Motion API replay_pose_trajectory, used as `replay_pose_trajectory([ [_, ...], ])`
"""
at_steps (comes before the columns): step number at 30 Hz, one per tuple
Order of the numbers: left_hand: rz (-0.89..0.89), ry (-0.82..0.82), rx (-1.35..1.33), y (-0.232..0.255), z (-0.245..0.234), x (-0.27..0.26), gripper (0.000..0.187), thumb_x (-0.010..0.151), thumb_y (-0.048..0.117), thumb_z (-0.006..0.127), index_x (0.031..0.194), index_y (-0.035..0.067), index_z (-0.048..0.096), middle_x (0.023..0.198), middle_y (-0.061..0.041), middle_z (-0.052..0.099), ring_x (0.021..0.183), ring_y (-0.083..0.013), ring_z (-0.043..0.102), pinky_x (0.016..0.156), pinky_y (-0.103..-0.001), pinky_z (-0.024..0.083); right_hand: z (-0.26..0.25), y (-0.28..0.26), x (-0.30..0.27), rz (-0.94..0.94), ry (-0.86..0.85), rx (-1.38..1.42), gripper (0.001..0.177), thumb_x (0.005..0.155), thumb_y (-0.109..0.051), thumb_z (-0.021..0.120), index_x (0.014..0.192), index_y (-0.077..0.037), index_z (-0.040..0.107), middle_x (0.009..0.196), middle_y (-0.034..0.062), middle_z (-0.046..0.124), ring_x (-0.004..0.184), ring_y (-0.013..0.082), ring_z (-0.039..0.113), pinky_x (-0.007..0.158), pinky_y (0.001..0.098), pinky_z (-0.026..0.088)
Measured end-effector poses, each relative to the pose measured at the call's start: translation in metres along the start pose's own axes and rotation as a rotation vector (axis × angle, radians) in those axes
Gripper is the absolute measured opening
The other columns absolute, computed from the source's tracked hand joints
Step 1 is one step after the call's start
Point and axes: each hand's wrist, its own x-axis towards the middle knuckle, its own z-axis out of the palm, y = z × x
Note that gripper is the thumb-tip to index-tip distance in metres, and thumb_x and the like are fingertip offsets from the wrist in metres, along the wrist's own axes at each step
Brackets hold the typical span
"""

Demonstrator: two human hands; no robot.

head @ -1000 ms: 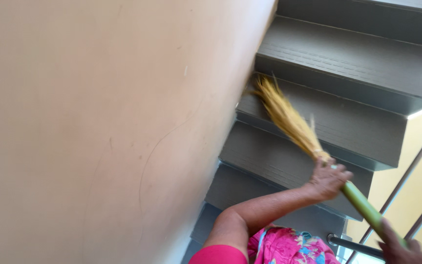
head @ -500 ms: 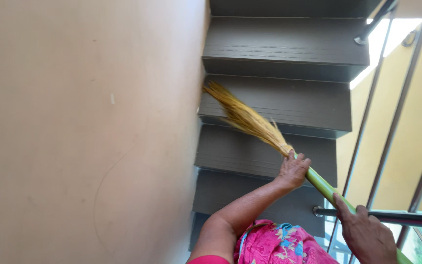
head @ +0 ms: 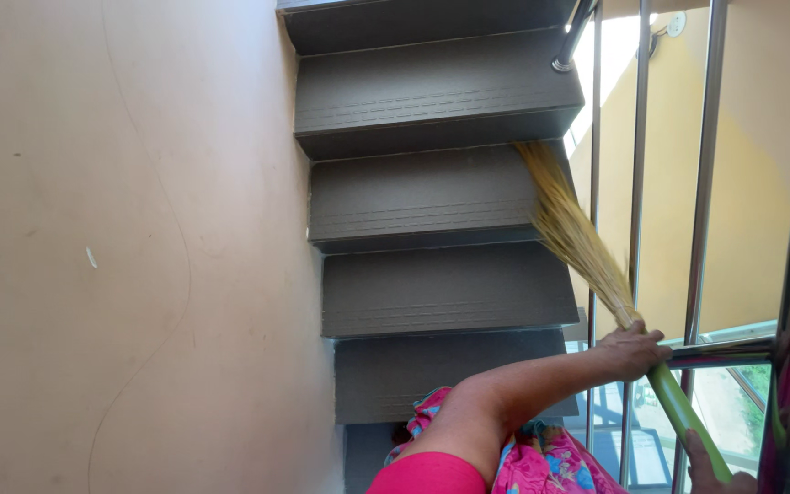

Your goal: The person sweeps the steps of a staircase using a broom, moving from the top toward the bottom.

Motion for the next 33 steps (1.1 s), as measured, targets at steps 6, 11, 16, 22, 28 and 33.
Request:
replay_pose_trajectory([
  [6, 0.032, -0.036, 0.033, 0.001, 0.013, -0.002, 0.026, 0.094, 0.028, 0.065, 0.119, 0.027, 0.070, 0.118, -0.004, 0.062, 0.122, -0.0287, 0.055, 0.104, -0.049, 0.055, 0.009, -0.012, -0.004, -0.026, 0.004, 0.008, 0.068, 0.102, -0.042, 0.052, 0.163, -0.054, 0.022, 0.106, 0.0092, 0.064, 0.088, 0.0227, 0.076, 0.084, 0.0453, 0.066],
  [11, -0.075, -0.064, 0.000, -0.038, -0.006, -0.048, 0.037, 0.089, 0.026, 0.069, 0.126, 0.024, 0.066, 0.121, -0.006, 0.062, 0.125, -0.0318, 0.054, 0.100, -0.048, 0.058, -0.003, -0.044, -0.034, -0.042, -0.024, -0.127, 0.072, 0.102, -0.038, 0.054, 0.164, -0.052, 0.020, 0.105, 0.0086, 0.063, 0.088, 0.0215, 0.075, 0.084, 0.0446, 0.066],
  [16, -0.233, 0.031, 0.061, -0.090, -0.023, -0.099, 0.025, 0.094, 0.021, 0.067, 0.119, 0.019, 0.068, 0.125, -0.010, 0.061, 0.137, -0.0419, 0.049, 0.108, -0.056, 0.052, -0.083, -0.098, -0.036, -0.207, -0.182, -0.302, 0.071, 0.106, -0.035, 0.049, 0.166, -0.048, 0.013, 0.103, 0.0075, 0.063, 0.083, 0.0172, 0.075, 0.076, 0.0408, 0.066],
  [22, -0.456, 0.174, 0.063, -0.157, -0.059, -0.184, 0.024, 0.093, 0.016, 0.066, 0.117, 0.016, 0.065, 0.128, -0.014, 0.057, 0.143, -0.0484, 0.041, 0.108, -0.055, 0.050, -0.160, -0.170, -0.035, -0.498, -0.048, -0.247, 0.068, 0.105, -0.031, 0.043, 0.166, -0.038, 0.015, 0.100, 0.0085, 0.063, 0.072, 0.0169, 0.074, 0.060, 0.0341, 0.066],
  [28, -0.653, 0.306, 0.066, -0.193, -0.089, -0.265, 0.019, 0.093, 0.008, 0.065, 0.110, 0.015, 0.065, 0.124, -0.013, 0.058, 0.144, -0.0487, 0.040, 0.107, -0.052, 0.051, -0.184, -0.230, -0.026, -0.724, 0.104, -0.316, 0.065, 0.106, -0.028, 0.040, 0.166, -0.033, 0.016, 0.097, 0.0071, 0.063, 0.067, 0.0154, 0.070, 0.055, 0.0317, 0.062],
  [33, -0.753, 0.282, 0.045, -0.187, -0.105, -0.307, 0.020, 0.092, 0.009, 0.065, 0.110, 0.015, 0.064, 0.124, -0.012, 0.057, 0.137, -0.0402, 0.047, 0.100, -0.049, 0.054, -0.179, -0.247, -0.010, -0.820, 0.037, -0.417, 0.070, 0.106, -0.024, 0.042, 0.167, -0.035, 0.008, 0.099, 0.0063, 0.062, 0.063, 0.0104, 0.066, 0.049, 0.0281, 0.062],
])
